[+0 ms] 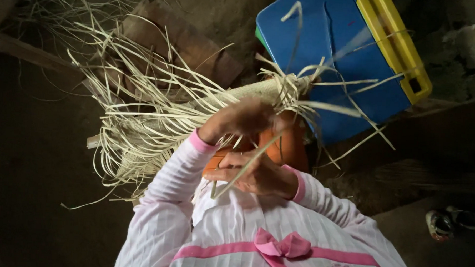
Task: The person weaves together thin strips of plant material to create a cylindrical object.
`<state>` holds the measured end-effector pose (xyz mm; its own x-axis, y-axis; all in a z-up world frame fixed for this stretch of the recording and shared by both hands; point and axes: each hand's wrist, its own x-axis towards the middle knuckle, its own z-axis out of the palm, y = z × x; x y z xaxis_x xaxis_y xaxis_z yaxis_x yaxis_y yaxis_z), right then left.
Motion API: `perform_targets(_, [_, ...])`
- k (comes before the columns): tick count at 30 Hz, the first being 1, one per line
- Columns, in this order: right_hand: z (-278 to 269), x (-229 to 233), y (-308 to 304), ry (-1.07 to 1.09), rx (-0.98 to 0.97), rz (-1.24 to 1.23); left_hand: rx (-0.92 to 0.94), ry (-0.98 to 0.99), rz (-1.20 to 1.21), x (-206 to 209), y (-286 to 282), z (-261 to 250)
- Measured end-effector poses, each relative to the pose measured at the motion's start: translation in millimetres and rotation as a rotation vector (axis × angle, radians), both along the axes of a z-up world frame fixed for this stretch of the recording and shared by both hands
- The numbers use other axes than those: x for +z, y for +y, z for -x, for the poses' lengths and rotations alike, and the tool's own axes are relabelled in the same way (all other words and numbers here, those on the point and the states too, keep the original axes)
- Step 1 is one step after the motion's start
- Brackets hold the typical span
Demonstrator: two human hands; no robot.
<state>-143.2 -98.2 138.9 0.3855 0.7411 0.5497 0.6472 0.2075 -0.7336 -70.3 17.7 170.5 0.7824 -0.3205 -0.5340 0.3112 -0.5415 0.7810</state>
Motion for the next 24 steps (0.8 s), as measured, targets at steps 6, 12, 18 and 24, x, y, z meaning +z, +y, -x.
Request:
perform_targets(6, [-9.0,18.6,-5.5,-0.135,-0.090,-0.033,-0.527,-0.068,0.548,-74.1,49.3,35.9])
perform_targets(12, [-11.3,8.1,-17.8,0.269,-0.201,-0.030,-0.432,-0.471,0.859,-24.1,91.9,84.7])
perform_targets(18, [-33.3,-44.8,-20.4,-0.105,-0.592,0.347,0.255,-0.759,1.044,13.8,156.6,121.0])
perform_targets(24, [-41.6,-65.1,-31.2,-0.098,-0.679,0.309,1.075,-1.058,1.007,17.7,202.7,129.2])
